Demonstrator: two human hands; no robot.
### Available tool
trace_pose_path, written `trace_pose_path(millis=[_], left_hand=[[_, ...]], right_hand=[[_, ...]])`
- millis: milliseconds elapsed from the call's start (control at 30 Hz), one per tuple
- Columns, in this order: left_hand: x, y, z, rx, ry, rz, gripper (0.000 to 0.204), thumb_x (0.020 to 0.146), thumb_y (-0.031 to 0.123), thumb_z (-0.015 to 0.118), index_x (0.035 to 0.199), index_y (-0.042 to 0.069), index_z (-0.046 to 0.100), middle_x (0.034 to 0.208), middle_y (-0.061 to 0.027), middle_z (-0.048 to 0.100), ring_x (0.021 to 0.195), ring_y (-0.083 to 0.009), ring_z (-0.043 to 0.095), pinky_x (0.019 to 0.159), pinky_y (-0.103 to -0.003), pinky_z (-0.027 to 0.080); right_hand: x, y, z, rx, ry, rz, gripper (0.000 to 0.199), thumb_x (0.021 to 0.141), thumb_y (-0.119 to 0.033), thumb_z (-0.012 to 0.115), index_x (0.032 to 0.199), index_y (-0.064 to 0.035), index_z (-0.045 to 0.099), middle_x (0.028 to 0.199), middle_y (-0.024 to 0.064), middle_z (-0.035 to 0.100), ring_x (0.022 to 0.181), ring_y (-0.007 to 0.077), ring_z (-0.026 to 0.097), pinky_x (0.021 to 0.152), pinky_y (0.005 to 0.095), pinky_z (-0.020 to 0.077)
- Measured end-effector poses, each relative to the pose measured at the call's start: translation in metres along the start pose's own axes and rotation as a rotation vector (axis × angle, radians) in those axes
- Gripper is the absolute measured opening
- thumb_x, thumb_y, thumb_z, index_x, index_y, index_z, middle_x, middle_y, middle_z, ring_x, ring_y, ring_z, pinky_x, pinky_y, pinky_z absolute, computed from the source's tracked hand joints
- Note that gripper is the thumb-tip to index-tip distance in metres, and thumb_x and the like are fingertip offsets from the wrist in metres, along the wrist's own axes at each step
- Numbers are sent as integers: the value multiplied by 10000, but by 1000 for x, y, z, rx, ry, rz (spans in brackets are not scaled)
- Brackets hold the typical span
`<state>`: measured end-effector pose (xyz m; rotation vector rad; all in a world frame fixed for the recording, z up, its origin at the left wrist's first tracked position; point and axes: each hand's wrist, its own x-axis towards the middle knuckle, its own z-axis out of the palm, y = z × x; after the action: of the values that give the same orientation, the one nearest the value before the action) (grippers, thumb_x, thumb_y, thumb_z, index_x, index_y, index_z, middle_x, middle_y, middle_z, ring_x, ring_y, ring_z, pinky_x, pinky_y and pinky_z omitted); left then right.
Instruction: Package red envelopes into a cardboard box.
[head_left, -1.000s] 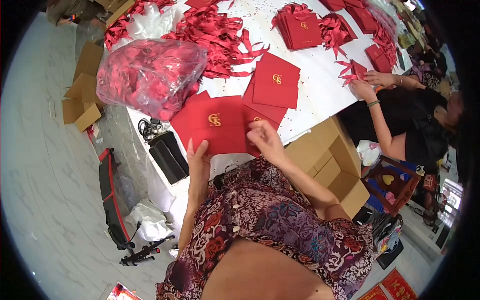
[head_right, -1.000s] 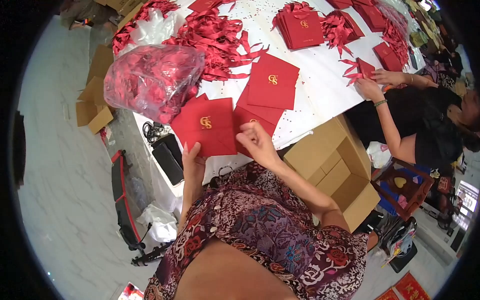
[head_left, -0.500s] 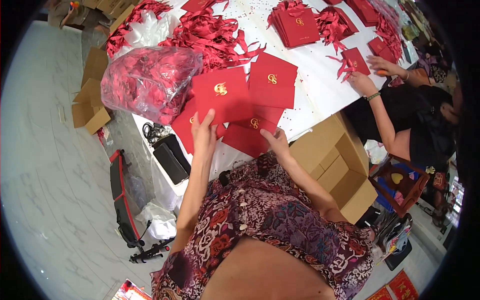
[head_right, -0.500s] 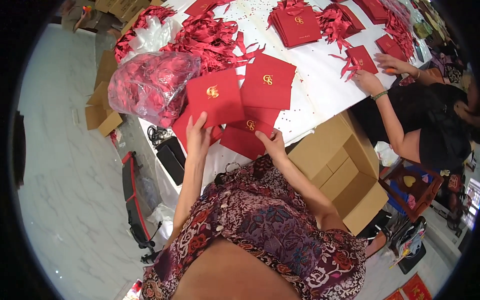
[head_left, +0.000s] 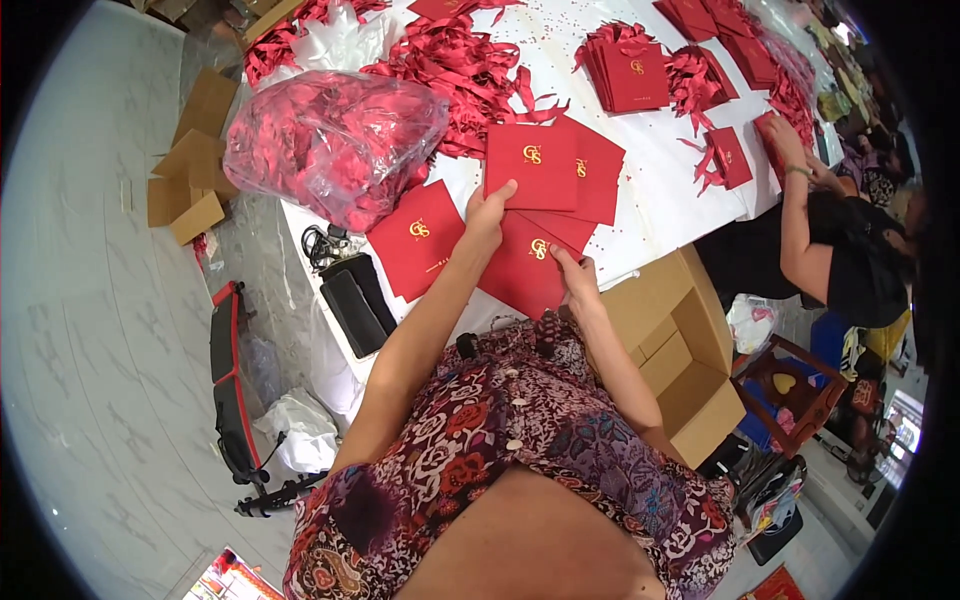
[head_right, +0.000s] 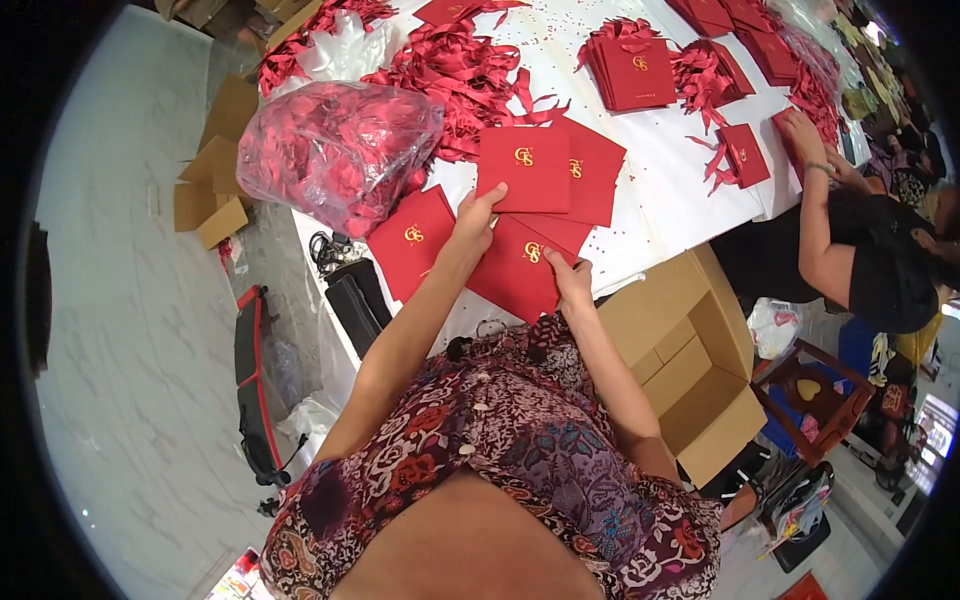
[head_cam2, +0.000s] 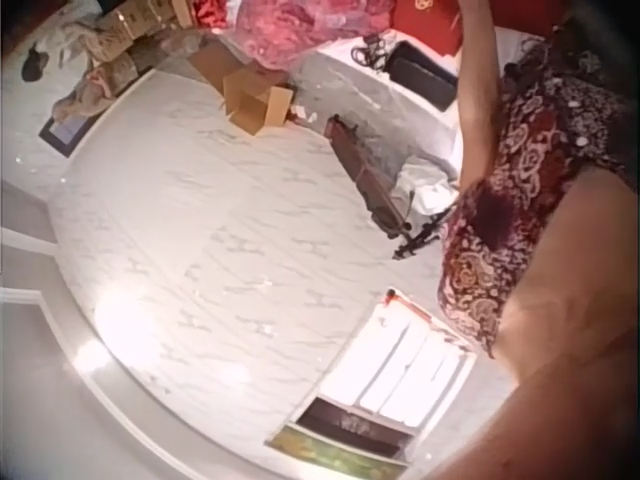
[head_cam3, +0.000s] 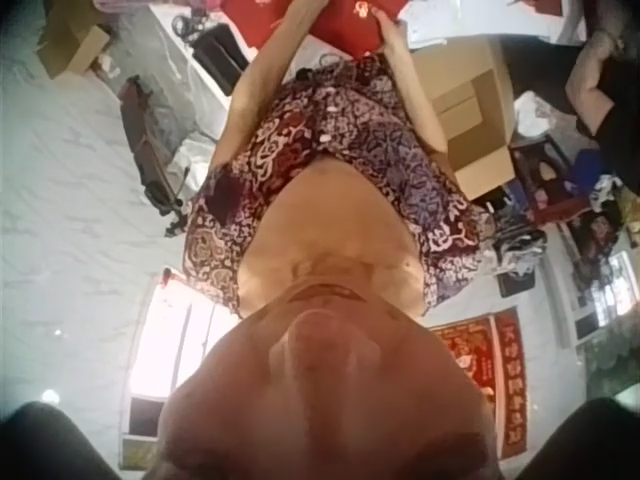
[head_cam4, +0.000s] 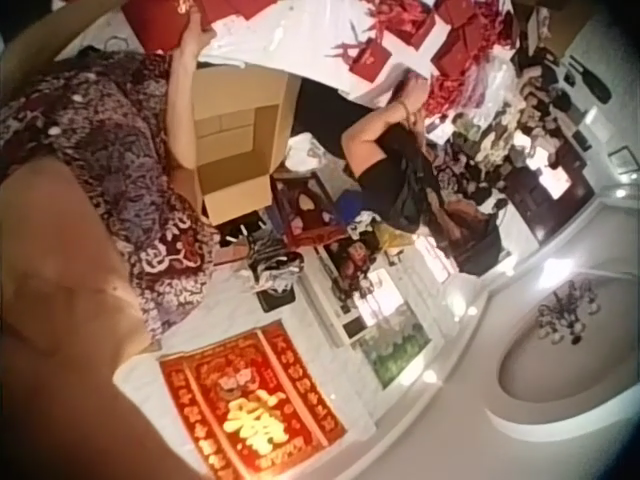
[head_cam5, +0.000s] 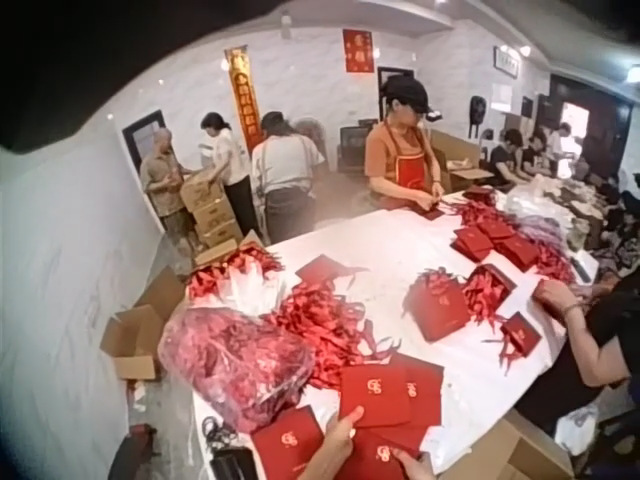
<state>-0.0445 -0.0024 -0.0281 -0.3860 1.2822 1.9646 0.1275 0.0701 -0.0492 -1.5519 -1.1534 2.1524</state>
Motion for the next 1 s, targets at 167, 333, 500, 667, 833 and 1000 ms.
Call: trace_pose_path(millis=[167, 333, 500, 667, 833, 1000], left_hand=[[2, 3, -1, 33, -40, -54, 363, 850, 90, 666, 1169, -15, 530, 1115, -104, 629, 1027, -206, 604, 928, -329, 469], [11, -2, -8, 48, -116, -96, 346, 880, 148, 647, 1175, 2, 539, 1112, -99, 631, 1038, -211, 598, 933, -374, 468], [-5, 0, 19, 212, -19, -216, 397, 889, 226, 647, 1209, 35, 512, 1109, -73, 629, 1044, -219, 592, 899, -470, 484], [2, -39, 35, 173, -77, -24, 411, 891, 198, 649, 1211, -6, 490, 1121, -112, 621, 1016, -219, 606, 853, -401, 519], [8, -50, 55, 131, -141, 26, 342, 913, 179, 620, 1189, 4, 518, 1134, -114, 619, 1028, -220, 604, 860, -365, 517], [21, -48, 70, 260, -74, -257, 338, 906, 240, 636, 1181, 69, 538, 1156, -71, 614, 1046, -197, 592, 880, -351, 488]], right_hand=[[1, -1, -5, -4, 28, 14, 600, 738, -179, 800, 1110, 86, 411, 1041, 192, 559, 897, 253, 603, 751, 380, 549], [8, -9, -13, -50, -24, 11, 572, 731, -195, 793, 1098, 99, 467, 1007, 187, 599, 875, 240, 618, 747, 352, 544], [18, -44, -33, -121, -32, 60, 571, 698, -226, 784, 1084, 99, 518, 977, 194, 632, 847, 246, 636, 765, 344, 538], [41, -59, -59, -135, -144, 84, 501, 711, -191, 778, 1072, 76, 554, 972, 161, 649, 858, 228, 643, 768, 346, 539], [58, -83, -78, -133, -168, 110, 400, 738, -149, 757, 1054, 40, 603, 962, 130, 668, 842, 208, 653, 763, 342, 547], [80, -121, -101, -221, -201, 142, 418, 748, -176, 752, 1063, 54, 600, 956, 131, 670, 816, 204, 662, 731, 331, 557]])
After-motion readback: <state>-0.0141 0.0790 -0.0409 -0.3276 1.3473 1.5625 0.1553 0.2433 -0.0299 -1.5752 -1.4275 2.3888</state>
